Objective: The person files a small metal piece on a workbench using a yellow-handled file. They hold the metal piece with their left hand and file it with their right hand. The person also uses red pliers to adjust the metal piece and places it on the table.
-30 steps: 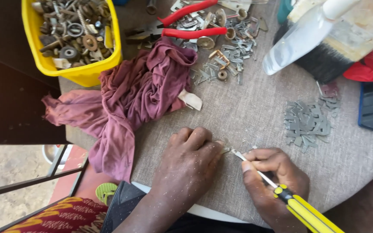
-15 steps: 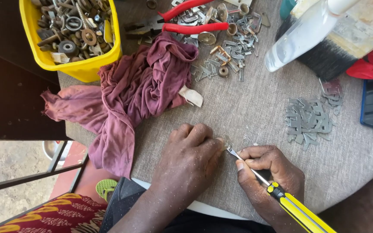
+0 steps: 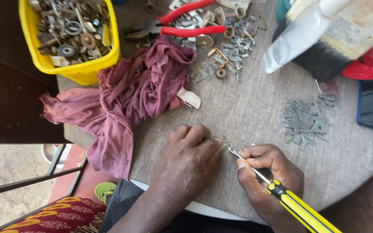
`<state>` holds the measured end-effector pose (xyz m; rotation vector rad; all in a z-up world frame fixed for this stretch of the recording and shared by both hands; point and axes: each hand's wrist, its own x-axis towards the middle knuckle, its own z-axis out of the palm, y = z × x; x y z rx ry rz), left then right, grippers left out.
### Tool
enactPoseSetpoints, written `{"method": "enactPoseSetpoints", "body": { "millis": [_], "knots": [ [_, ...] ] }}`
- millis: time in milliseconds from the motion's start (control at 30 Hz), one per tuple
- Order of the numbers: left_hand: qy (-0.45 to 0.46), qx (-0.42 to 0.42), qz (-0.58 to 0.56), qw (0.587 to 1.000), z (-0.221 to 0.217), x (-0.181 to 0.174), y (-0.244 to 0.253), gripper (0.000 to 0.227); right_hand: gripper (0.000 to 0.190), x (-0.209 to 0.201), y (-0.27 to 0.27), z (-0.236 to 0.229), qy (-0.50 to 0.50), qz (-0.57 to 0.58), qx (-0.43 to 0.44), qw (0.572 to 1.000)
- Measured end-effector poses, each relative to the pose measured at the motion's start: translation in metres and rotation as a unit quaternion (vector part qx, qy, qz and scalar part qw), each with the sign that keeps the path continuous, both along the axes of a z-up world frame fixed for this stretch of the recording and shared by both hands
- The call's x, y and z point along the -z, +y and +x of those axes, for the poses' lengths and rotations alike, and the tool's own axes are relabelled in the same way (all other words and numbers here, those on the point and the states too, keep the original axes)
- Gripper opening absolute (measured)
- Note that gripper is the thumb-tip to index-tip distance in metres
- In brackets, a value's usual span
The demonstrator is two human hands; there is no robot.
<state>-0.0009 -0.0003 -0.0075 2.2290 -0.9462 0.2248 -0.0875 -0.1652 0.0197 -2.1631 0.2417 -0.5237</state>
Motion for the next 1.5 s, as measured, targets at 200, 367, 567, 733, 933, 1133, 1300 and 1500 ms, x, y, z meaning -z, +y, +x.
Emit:
{"method": "enactPoseSetpoints", "body": {
  "millis": [200, 367, 567, 733, 933, 1133, 1300, 1500],
  "knots": [
    [0.000, 0.004, -0.011, 1.000, 0.000, -0.005, 0.000, 0.015, 0.019, 0.006, -0.003, 0.000, -0.006, -0.018, -0.019, 1.000],
    [0.001, 0.011, -0.012, 1.000, -0.002, -0.007, -0.001, 0.017, 0.018, 0.002, -0.002, -0.002, 0.003, -0.020, -0.008, 1.000],
    [-0.006, 0.004, -0.008, 1.000, 0.002, -0.007, 0.000, 0.017, 0.018, 0.002, 0.000, 0.005, -0.004, -0.015, -0.013, 1.000],
    [-0.003, 0.002, 0.003, 1.000, 0.001, -0.005, 0.001, 0.014, 0.016, 0.000, -0.001, 0.003, 0.000, -0.024, -0.021, 0.999],
    [0.002, 0.008, -0.012, 1.000, 0.000, -0.006, 0.000, 0.015, 0.017, 0.000, 0.001, 0.003, -0.004, -0.040, -0.012, 0.999],
    [0.009, 0.006, -0.011, 1.000, -0.001, -0.006, 0.000, 0.014, 0.017, 0.005, -0.002, 0.000, -0.012, -0.014, -0.007, 1.000],
    [-0.014, -0.008, -0.009, 1.000, -0.003, -0.008, -0.001, 0.017, 0.013, 0.016, -0.014, -0.012, -0.034, 0.113, 0.035, 0.992],
    [0.003, -0.014, -0.023, 1.000, 0.001, -0.014, 0.007, 0.033, 0.016, 0.023, -0.015, -0.012, -0.100, 0.174, 0.083, 0.976]
  ]
}}
